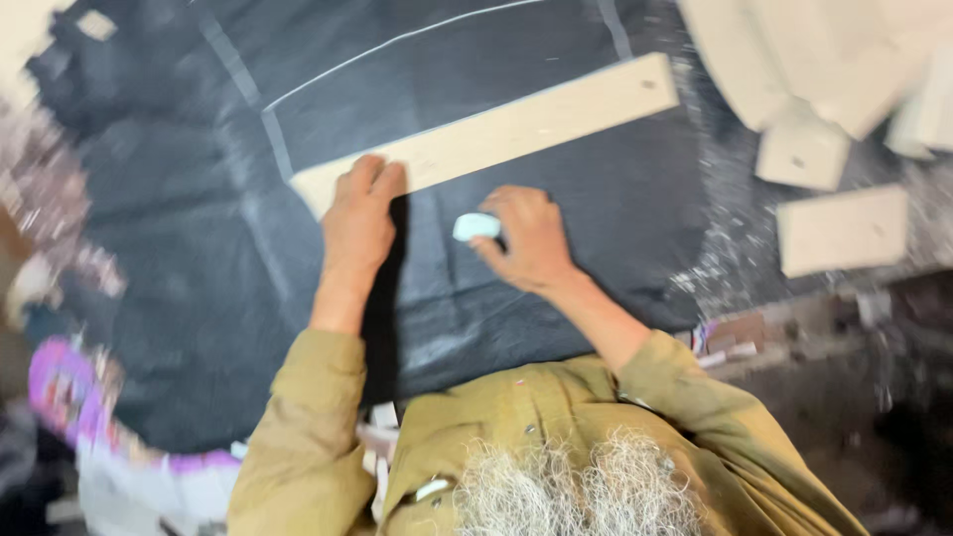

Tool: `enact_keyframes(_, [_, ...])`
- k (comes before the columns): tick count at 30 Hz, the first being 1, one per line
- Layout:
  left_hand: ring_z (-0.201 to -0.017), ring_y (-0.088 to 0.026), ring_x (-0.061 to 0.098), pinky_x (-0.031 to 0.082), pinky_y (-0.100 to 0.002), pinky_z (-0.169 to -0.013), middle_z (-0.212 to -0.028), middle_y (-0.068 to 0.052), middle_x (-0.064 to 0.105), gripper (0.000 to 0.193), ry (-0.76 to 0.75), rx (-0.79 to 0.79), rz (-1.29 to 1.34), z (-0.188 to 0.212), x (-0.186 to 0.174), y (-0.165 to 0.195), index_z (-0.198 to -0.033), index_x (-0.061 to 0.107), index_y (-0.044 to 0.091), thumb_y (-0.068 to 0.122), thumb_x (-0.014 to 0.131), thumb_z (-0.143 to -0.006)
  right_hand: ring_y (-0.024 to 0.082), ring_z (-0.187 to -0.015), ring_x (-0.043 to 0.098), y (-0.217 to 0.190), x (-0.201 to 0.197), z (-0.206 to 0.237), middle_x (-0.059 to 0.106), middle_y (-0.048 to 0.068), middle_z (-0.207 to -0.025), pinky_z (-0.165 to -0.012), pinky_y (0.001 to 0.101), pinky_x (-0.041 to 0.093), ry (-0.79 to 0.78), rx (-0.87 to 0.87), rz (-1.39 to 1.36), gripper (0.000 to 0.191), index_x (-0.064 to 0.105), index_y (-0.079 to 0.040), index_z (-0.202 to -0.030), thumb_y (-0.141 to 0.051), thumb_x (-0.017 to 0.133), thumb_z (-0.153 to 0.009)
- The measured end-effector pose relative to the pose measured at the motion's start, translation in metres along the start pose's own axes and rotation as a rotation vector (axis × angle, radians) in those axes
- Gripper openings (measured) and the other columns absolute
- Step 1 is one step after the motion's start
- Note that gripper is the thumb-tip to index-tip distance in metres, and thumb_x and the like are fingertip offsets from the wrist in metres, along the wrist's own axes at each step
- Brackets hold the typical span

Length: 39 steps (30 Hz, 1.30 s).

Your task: The person lays cardboard pattern templates on a sheet of black leather on the work table, aligning and repositioning them. They measure with a tape measure and trace around the templates with chalk, leaving white outline marks on the leather.

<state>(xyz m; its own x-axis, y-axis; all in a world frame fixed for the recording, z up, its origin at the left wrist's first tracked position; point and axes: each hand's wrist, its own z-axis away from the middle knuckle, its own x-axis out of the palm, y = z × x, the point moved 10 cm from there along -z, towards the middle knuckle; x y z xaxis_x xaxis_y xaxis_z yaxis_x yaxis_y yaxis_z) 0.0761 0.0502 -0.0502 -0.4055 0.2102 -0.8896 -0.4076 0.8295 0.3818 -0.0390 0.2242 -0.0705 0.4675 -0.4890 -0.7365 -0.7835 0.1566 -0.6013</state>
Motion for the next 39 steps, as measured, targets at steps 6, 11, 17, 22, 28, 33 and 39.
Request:
enact_keyframes(6, [-0.107,-0.035,0.053,0.046,-0.045,-0.093,-0.124,-0.015,0.056,0.042,0.366,-0.460,-0.078,0.098,-0.031,-0.092,-0.132,0.064,0.003,-0.001,0.061,-0.091,0.040,-0.136,0.049,0.062,-0.065,-0.041,0.058,0.019,-0.145,-0.118,0.0534,0.038,0.021,-0.150,0.309,0.058,0.058,-0.002,-0.142,-0.035,0.074,-0.097])
enact_keyframes(11, [-0.111,-0.033,0.047,0.038,-0.048,-0.093,-0.126,-0.013,0.053,0.043,0.305,-0.496,-0.176,0.095,-0.024,-0.105,-0.136,0.064,0.008,0.022,0.068,-0.096,0.042,-0.142,0.047,0.127,-0.072,-0.063,0.059,0.014,-0.147,-0.104,0.0546,0.031,-0.146,-0.184,0.547,0.065,0.060,-0.004,-0.145,-0.038,0.079,-0.094])
enact_keyframes(17, [-0.111,-0.034,0.045,0.034,-0.052,-0.089,-0.127,-0.008,0.052,0.056,0.239,-0.506,-0.357,0.090,-0.013,-0.096,-0.142,0.060,0.018,0.043,0.070,-0.092,0.033,-0.137,0.048,0.151,-0.078,-0.054,0.056,0.016,-0.142,-0.120,0.0457,0.032,-0.122,-0.185,0.388,0.047,0.057,-0.002,-0.137,-0.027,0.080,-0.104])
enact_keyframes(22, [-0.111,-0.035,0.046,0.035,-0.052,-0.089,-0.126,-0.009,0.052,0.061,0.205,-0.555,-0.349,0.074,-0.013,-0.115,-0.146,0.056,0.020,0.047,0.071,-0.094,0.034,-0.126,0.053,0.146,-0.076,-0.059,0.055,0.020,-0.135,-0.106,0.0426,0.044,-0.158,-0.125,0.270,0.049,0.056,0.003,-0.136,-0.009,0.083,-0.097])
enact_keyframes(28, [-0.110,-0.037,0.046,0.035,-0.052,-0.087,-0.126,-0.013,0.051,0.065,0.222,-0.531,-0.359,0.073,-0.019,-0.116,-0.147,0.054,0.019,0.049,0.071,-0.091,0.039,-0.127,0.058,0.146,-0.072,-0.071,0.052,0.025,-0.143,-0.107,0.0430,0.051,-0.243,0.018,0.150,0.054,0.056,0.008,-0.138,-0.004,0.079,-0.090])
enact_keyframes(33, [-0.111,-0.035,0.047,0.035,-0.050,-0.089,-0.126,-0.011,0.053,0.062,0.210,-0.540,-0.279,0.067,-0.018,-0.132,-0.148,0.055,0.017,0.044,0.073,-0.094,0.036,-0.126,0.057,0.167,-0.073,-0.068,0.054,0.021,-0.142,-0.105,0.0421,0.048,-0.260,0.061,0.157,0.049,0.059,0.003,-0.132,-0.016,0.081,-0.093])
enact_keyframes(39, [-0.124,-0.031,0.048,0.038,-0.049,-0.103,-0.131,-0.006,0.054,0.041,0.340,-0.552,-0.086,0.096,-0.041,-0.128,-0.128,0.067,0.018,0.037,0.077,-0.094,0.030,-0.121,0.056,0.154,-0.060,-0.064,0.062,0.010,-0.132,-0.107,0.0396,0.042,-0.298,-0.113,0.391,0.044,0.067,-0.006,-0.122,-0.031,0.085,-0.090])
